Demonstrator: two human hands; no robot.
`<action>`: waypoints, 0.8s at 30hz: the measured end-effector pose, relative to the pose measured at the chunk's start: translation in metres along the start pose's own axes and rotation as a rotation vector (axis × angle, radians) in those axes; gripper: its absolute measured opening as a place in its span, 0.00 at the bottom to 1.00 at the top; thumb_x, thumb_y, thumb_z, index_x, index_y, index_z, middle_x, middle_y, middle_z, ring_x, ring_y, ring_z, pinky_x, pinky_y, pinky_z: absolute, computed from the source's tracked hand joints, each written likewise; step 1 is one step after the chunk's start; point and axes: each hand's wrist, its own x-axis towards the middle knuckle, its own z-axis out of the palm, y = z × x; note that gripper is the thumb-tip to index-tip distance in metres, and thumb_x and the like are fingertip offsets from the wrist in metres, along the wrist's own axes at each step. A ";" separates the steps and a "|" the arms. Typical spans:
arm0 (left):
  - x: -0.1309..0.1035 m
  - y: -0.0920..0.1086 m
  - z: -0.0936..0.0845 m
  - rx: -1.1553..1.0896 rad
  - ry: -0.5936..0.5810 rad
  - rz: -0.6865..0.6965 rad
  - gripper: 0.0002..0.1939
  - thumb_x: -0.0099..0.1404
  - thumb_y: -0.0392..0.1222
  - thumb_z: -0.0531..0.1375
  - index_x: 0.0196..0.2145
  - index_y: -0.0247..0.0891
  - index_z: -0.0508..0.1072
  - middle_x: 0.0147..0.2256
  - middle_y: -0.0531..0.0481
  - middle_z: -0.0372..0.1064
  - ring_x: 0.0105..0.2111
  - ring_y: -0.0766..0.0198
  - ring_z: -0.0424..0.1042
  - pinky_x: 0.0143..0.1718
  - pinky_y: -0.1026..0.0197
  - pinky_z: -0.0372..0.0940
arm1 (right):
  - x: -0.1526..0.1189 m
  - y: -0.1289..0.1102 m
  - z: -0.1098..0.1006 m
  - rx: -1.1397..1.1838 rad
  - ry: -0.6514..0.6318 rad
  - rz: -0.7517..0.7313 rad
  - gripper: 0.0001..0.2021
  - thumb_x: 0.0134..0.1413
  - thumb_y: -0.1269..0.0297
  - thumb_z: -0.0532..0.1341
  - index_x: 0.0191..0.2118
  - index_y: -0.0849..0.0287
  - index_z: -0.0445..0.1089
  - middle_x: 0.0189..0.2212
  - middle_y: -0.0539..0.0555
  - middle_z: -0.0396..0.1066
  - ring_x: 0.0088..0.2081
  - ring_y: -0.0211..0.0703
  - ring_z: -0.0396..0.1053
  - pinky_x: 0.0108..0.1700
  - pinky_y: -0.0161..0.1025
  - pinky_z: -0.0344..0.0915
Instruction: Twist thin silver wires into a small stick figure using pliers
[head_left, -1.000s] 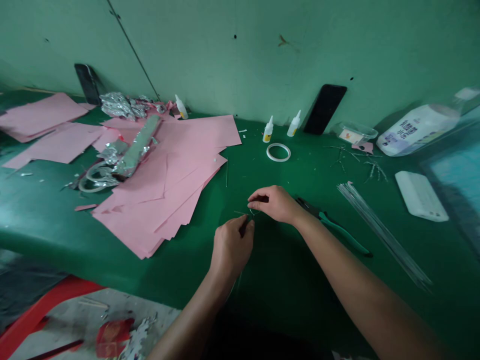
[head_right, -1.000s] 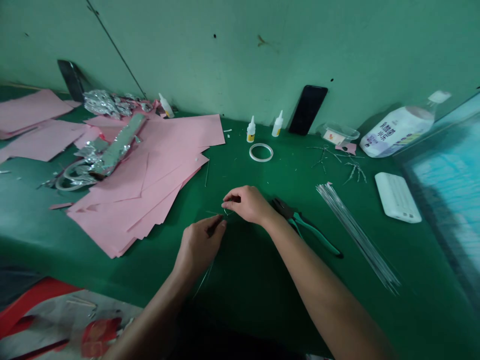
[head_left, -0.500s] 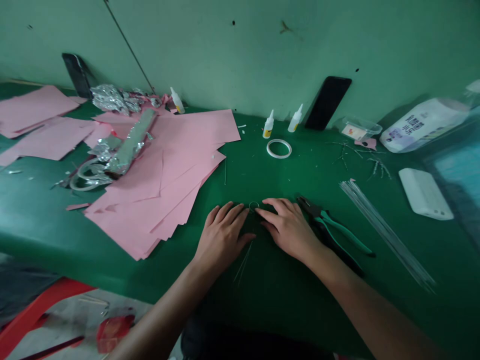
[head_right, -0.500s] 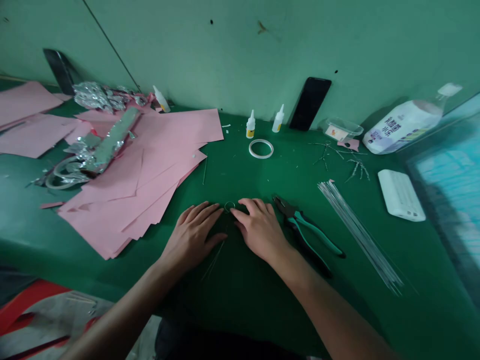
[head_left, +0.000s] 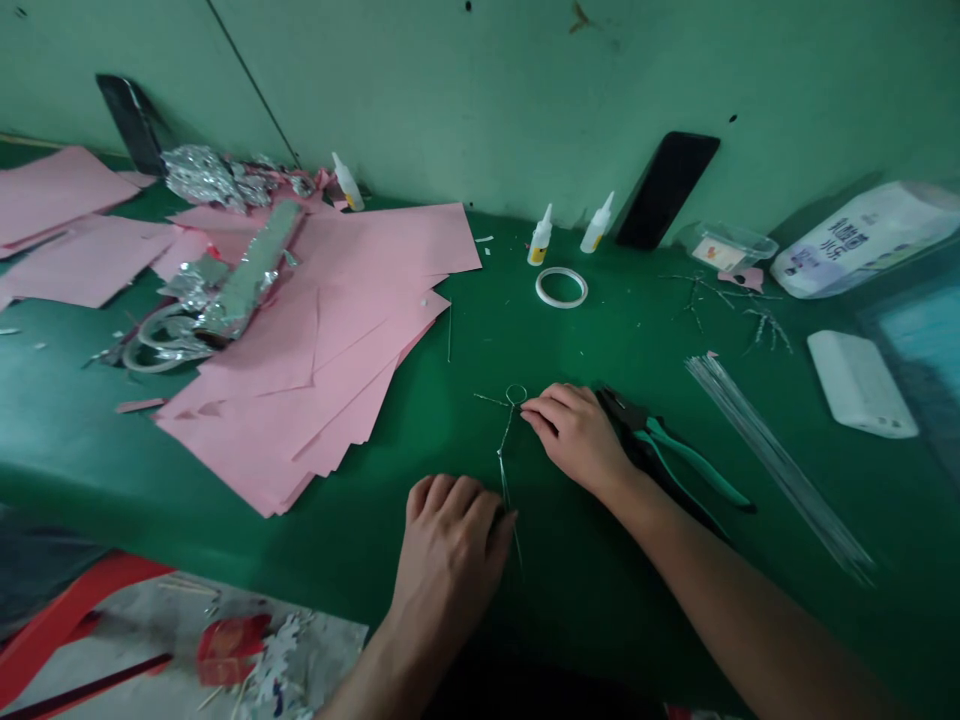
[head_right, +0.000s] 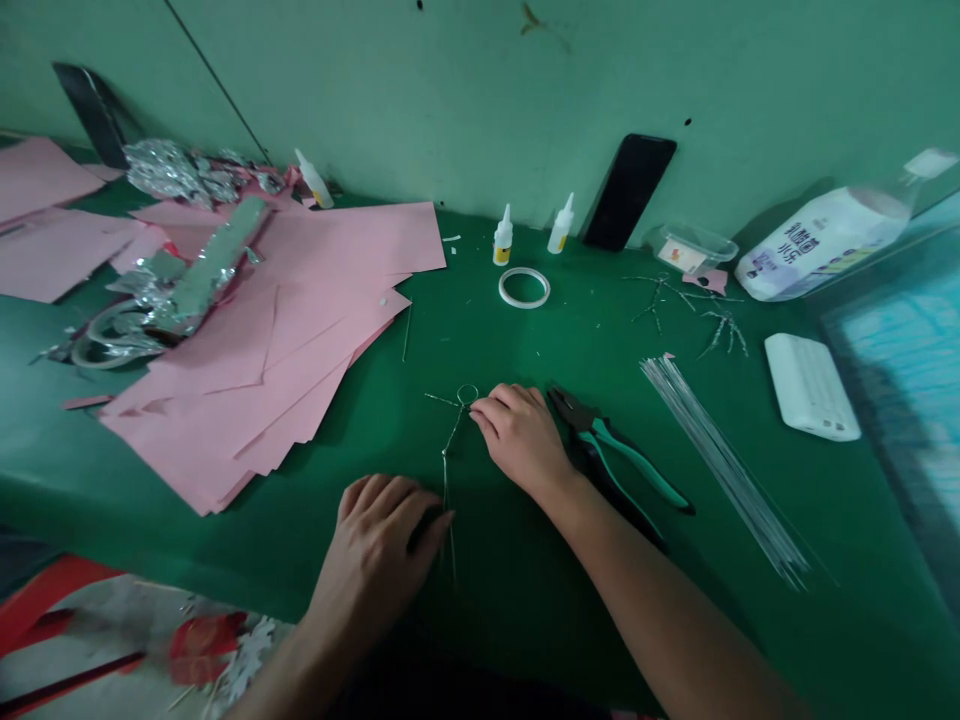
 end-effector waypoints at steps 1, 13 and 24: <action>-0.005 0.004 -0.001 -0.007 -0.005 -0.014 0.09 0.70 0.41 0.58 0.33 0.39 0.76 0.32 0.48 0.73 0.35 0.57 0.70 0.45 0.47 0.61 | 0.000 0.001 0.000 -0.004 0.004 -0.001 0.09 0.66 0.68 0.57 0.39 0.59 0.76 0.35 0.55 0.75 0.37 0.45 0.70 0.43 0.45 0.62; -0.011 0.002 0.005 0.036 0.043 0.039 0.05 0.65 0.38 0.62 0.39 0.37 0.75 0.35 0.48 0.74 0.36 0.55 0.72 0.44 0.49 0.59 | -0.033 -0.066 -0.019 0.105 -0.144 0.232 0.09 0.60 0.59 0.63 0.36 0.59 0.70 0.32 0.52 0.74 0.34 0.45 0.72 0.42 0.45 0.61; 0.004 -0.009 -0.007 -0.031 -0.042 -0.023 0.11 0.70 0.40 0.55 0.47 0.40 0.75 0.43 0.46 0.74 0.42 0.54 0.70 0.44 0.49 0.60 | -0.032 -0.069 -0.019 0.101 -0.220 0.373 0.04 0.61 0.68 0.60 0.34 0.57 0.72 0.32 0.51 0.76 0.34 0.46 0.72 0.38 0.42 0.60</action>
